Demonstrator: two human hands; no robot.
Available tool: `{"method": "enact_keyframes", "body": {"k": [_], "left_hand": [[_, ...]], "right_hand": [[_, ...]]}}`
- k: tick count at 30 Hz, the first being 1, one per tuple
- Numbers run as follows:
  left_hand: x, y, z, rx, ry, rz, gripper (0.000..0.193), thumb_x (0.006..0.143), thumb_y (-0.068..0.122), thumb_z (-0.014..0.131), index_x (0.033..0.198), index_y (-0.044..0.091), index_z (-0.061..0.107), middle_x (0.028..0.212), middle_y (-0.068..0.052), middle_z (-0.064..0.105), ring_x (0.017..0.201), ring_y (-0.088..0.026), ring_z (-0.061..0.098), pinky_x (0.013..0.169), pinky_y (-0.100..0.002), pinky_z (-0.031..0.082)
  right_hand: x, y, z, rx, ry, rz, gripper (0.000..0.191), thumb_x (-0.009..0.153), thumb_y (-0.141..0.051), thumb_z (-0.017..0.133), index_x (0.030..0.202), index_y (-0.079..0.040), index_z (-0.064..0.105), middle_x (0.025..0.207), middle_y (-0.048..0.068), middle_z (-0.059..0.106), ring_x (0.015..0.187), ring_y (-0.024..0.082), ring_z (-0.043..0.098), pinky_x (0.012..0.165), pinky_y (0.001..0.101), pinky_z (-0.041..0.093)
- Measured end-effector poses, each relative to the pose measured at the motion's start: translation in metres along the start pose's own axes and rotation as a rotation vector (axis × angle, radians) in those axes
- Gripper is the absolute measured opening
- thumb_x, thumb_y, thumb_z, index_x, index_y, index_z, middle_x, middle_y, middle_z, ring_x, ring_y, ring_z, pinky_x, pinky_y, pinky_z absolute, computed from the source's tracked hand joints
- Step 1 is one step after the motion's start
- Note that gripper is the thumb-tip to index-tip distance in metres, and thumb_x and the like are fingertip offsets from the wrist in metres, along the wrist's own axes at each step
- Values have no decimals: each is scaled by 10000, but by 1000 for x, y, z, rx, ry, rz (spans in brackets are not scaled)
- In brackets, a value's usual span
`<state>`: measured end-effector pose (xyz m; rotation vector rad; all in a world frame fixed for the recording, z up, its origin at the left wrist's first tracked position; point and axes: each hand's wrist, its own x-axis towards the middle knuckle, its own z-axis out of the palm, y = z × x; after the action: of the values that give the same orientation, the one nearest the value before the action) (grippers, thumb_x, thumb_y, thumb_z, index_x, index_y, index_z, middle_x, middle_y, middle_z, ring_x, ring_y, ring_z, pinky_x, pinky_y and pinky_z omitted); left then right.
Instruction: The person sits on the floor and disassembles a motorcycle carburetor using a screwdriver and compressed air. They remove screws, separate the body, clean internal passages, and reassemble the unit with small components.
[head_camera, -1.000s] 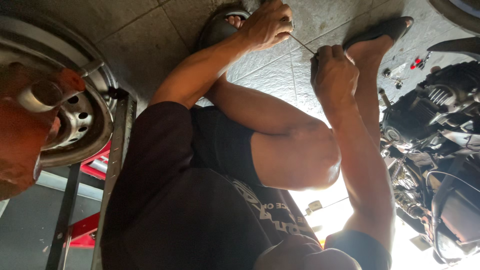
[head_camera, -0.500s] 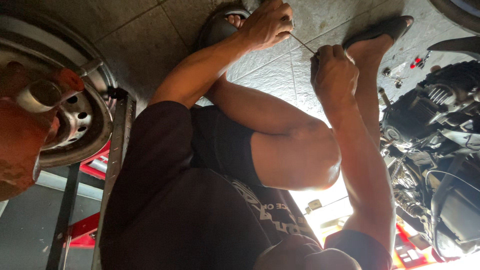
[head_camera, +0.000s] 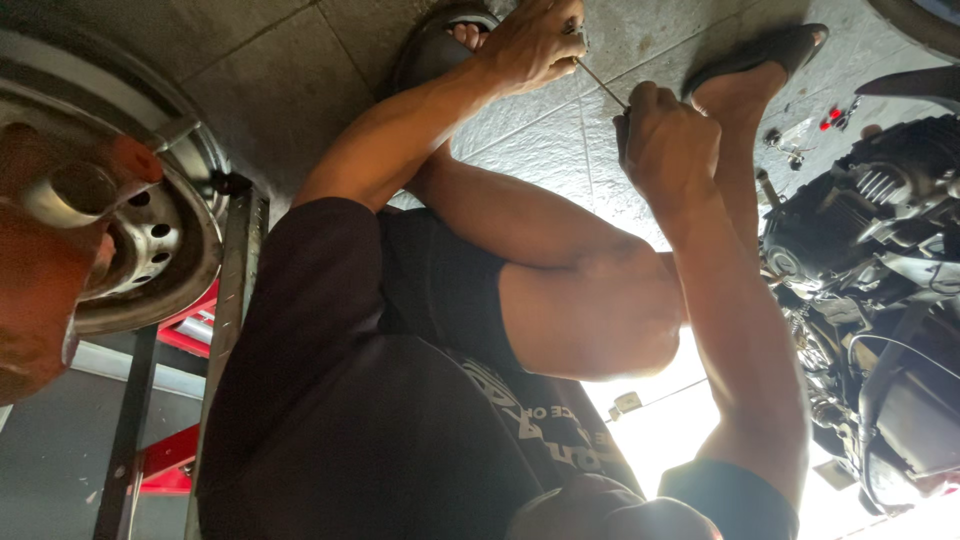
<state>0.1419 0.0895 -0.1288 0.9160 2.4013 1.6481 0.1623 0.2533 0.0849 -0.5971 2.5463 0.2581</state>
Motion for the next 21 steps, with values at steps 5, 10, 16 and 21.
{"method": "enact_keyframes", "body": {"k": [5, 10, 16, 21], "left_hand": [[0, -4, 1, 20, 8, 27, 218, 883, 288, 854, 991, 110, 789, 1447, -184, 521, 1322, -366, 485, 1083, -485, 434], [-1, -13, 7, -33, -63, 60, 221, 959, 290, 819, 1082, 111, 780, 1494, -178, 512, 1349, -338, 490, 1136, -448, 434], [-8, -20, 14, -62, -102, 79, 214, 1030, 298, 794, 1072, 101, 725, 1331, -144, 528, 1217, -327, 525, 1022, -435, 499], [-10, -22, 17, -27, -56, 121, 253, 973, 316, 808, 1058, 98, 710, 1313, -140, 508, 1205, -335, 519, 985, -438, 497]], "right_hand": [[6, 1, 1, -263, -98, -45, 166, 1012, -233, 680, 967, -104, 586, 738, 44, 673, 596, 227, 699, 461, 368, 503], [5, 1, -2, -247, -64, -116, 161, 998, -251, 656, 922, -124, 592, 702, 46, 668, 573, 224, 686, 464, 381, 495], [14, 1, -5, -147, -139, -78, 209, 1002, -271, 646, 871, -115, 602, 650, 96, 671, 519, 250, 673, 456, 406, 492], [22, 3, -12, -79, -189, -6, 249, 996, -302, 653, 869, -89, 640, 616, 130, 669, 496, 286, 665, 453, 430, 494]]}}
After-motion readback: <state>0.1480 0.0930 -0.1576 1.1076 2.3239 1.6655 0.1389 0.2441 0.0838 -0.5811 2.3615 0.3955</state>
